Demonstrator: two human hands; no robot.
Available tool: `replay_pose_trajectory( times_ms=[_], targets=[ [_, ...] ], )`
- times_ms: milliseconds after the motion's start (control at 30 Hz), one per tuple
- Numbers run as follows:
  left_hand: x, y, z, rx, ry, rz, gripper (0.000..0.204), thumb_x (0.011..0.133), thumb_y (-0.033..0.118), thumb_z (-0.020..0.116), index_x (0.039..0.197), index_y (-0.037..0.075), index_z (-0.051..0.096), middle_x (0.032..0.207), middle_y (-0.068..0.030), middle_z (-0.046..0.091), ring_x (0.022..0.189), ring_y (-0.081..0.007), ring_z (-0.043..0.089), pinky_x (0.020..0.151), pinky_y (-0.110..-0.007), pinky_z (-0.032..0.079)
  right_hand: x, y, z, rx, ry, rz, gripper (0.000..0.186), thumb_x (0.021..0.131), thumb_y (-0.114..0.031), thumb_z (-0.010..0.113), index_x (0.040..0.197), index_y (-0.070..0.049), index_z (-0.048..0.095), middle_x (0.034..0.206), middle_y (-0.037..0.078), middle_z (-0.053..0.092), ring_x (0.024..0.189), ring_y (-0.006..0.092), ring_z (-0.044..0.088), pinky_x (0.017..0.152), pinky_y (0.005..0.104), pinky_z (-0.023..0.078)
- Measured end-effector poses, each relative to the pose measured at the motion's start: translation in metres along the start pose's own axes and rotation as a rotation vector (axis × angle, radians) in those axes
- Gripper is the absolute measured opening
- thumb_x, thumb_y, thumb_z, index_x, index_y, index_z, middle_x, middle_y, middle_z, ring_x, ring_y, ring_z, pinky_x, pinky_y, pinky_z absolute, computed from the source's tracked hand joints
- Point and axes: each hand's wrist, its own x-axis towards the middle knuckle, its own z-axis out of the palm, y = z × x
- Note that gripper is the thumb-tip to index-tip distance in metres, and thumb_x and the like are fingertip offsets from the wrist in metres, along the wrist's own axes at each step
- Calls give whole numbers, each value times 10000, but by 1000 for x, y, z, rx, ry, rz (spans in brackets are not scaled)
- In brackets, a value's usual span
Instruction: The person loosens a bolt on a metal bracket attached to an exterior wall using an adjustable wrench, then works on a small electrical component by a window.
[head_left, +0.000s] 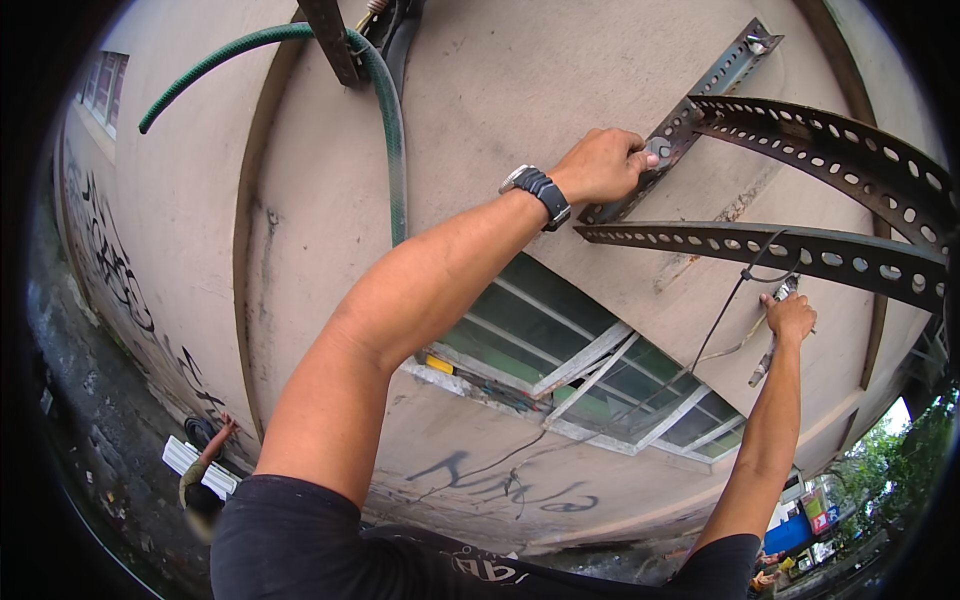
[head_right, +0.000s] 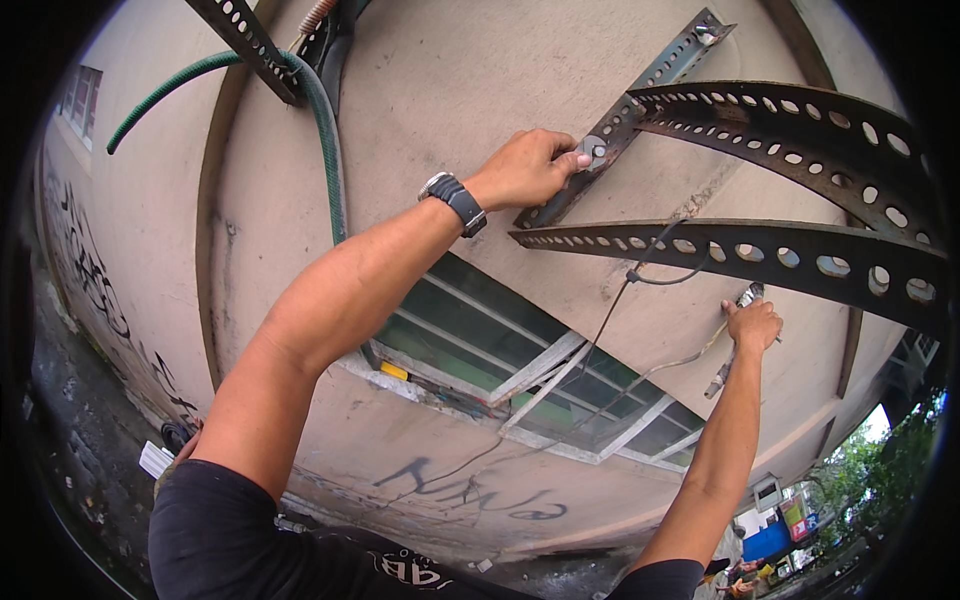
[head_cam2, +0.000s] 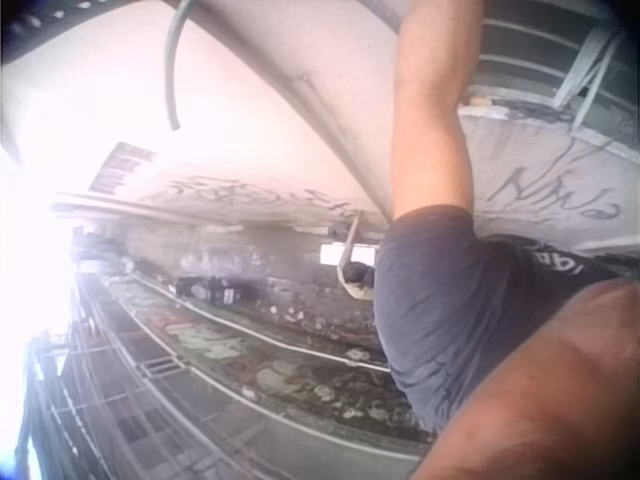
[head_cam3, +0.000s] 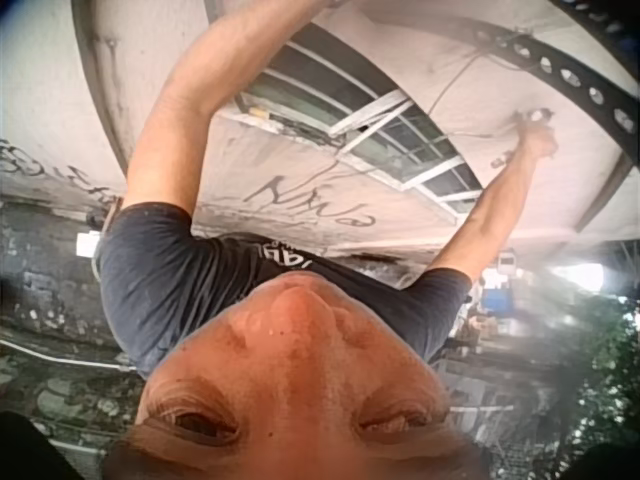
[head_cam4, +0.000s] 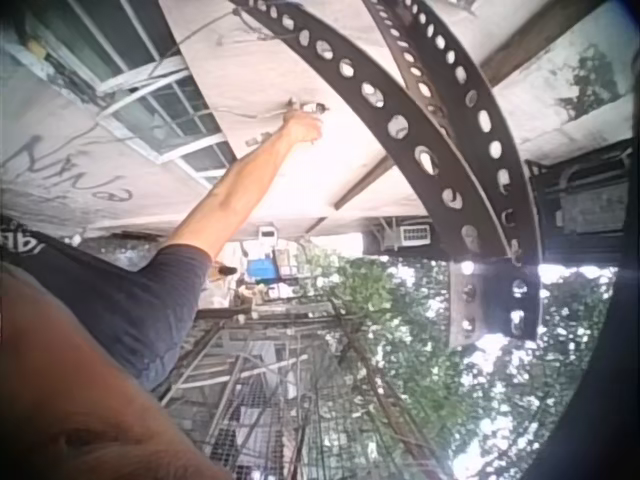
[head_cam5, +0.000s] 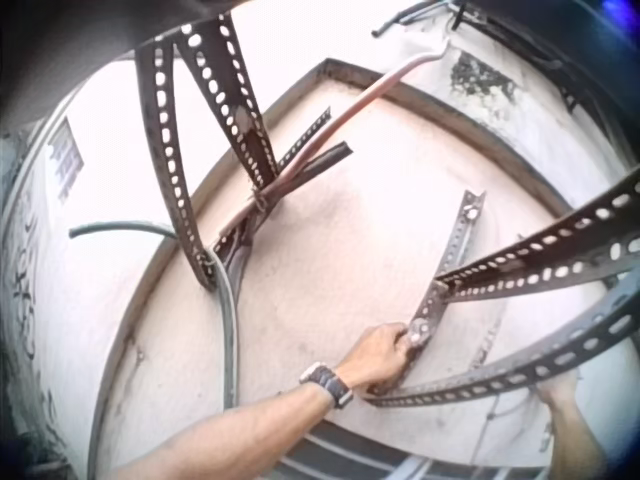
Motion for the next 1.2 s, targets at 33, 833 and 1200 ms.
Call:
replay_pose_trajectory(
  times_ms=[33, 833, 1200],
  targets=[
    [2, 1, -3, 21, -18, -6, 408, 1030, 366, 612, 1129, -6, 748, 735, -142, 705, 654, -242, 660, 626, -416, 482, 0, 1, 1, -3, 13, 2, 844, 917, -753, 513, 1284, -6, 652, 1254, 175, 671, 1140, 326, 682, 966, 466, 510],
    [-13, -7, 20, -230, 106, -22, 331, 1046, 301, 606, 1060, -6, 728, 714, -87, 692, 569, -175, 626, 588, -355, 492, 3, -2, 3, -69, 12, -20, 863, 922, -771, 477, 1298, -12, 647, 1251, 160, 681, 1128, 300, 691, 947, 445, 514],
    [51, 21, -50, 554, -311, 246, 408, 998, 392, 652, 1129, 18, 748, 893, -190, 753, 802, -334, 716, 719, -437, 531, -4, -13, -24, -27, -97, 2, 871, 910, -774, 498, 1325, -24, 646, 1274, 173, 678, 1133, 313, 693, 952, 460, 524]
  ],
)
